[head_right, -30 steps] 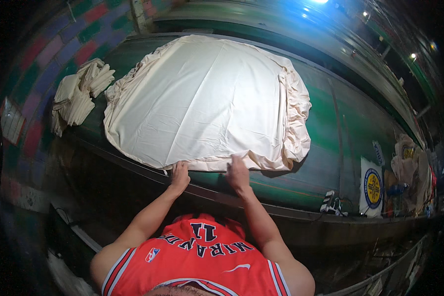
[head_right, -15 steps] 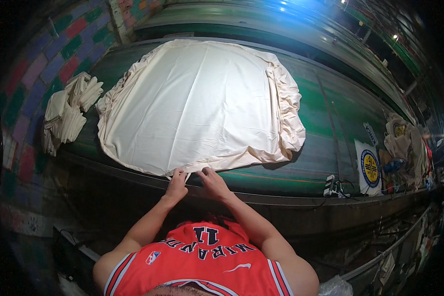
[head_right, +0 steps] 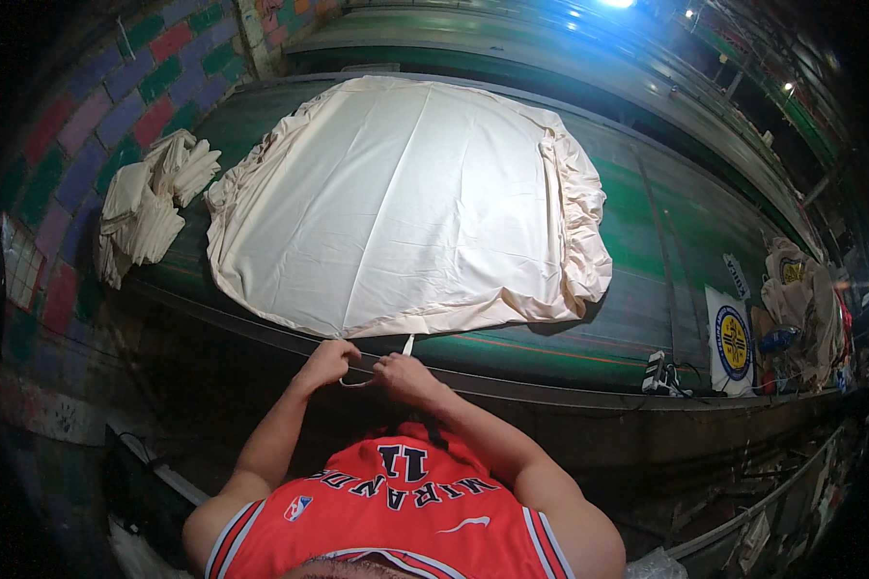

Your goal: The person unfolds a large off-white fabric on a green worktable, smooths it, and uses a long metal straightedge to cut the fabric into straight strips. After cutting, the person places a circular logo patch onto the fabric.

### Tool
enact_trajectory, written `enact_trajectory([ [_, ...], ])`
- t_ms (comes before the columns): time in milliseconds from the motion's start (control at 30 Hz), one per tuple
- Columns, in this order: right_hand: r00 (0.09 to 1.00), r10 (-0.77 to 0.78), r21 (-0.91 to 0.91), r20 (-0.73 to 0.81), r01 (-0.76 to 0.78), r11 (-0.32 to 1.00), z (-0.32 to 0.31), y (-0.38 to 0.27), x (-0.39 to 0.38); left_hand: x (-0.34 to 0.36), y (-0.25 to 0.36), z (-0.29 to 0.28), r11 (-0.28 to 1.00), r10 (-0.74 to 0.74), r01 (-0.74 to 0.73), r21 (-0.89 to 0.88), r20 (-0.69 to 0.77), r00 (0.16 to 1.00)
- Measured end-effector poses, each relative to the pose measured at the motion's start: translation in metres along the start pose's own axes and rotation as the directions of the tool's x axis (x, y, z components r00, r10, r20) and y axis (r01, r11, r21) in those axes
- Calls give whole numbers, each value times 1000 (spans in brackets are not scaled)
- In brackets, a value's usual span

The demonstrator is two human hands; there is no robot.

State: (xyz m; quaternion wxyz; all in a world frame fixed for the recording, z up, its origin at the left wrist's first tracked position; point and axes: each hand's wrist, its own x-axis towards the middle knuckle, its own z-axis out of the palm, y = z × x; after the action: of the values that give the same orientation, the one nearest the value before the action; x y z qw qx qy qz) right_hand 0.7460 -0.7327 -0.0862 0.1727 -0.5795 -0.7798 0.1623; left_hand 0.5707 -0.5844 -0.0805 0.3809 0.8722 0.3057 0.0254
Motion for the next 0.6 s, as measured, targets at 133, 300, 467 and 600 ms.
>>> enact_trajectory([
  [133, 987, -156, 214, -34, 160, 964, 1, -47, -2, 19, 12, 19, 860, -142, 213, -464, 183, 973],
  [300, 938, -330, 327, -110, 347, 879, -11, -62, 1, 29, 32, 43, 839, -18, 229, -494, 394, 919],
  [467, 980, -18, 391, -198, 96, 915, -47, -17, -28, 14, 45, 13, 946, 41, 108, -306, 443, 896],
  [600, 940, 20, 109, -340, 19, 994, -53, 14, -40, -3, 52, -23, 887, 338, 47, -459, 715, 612],
])
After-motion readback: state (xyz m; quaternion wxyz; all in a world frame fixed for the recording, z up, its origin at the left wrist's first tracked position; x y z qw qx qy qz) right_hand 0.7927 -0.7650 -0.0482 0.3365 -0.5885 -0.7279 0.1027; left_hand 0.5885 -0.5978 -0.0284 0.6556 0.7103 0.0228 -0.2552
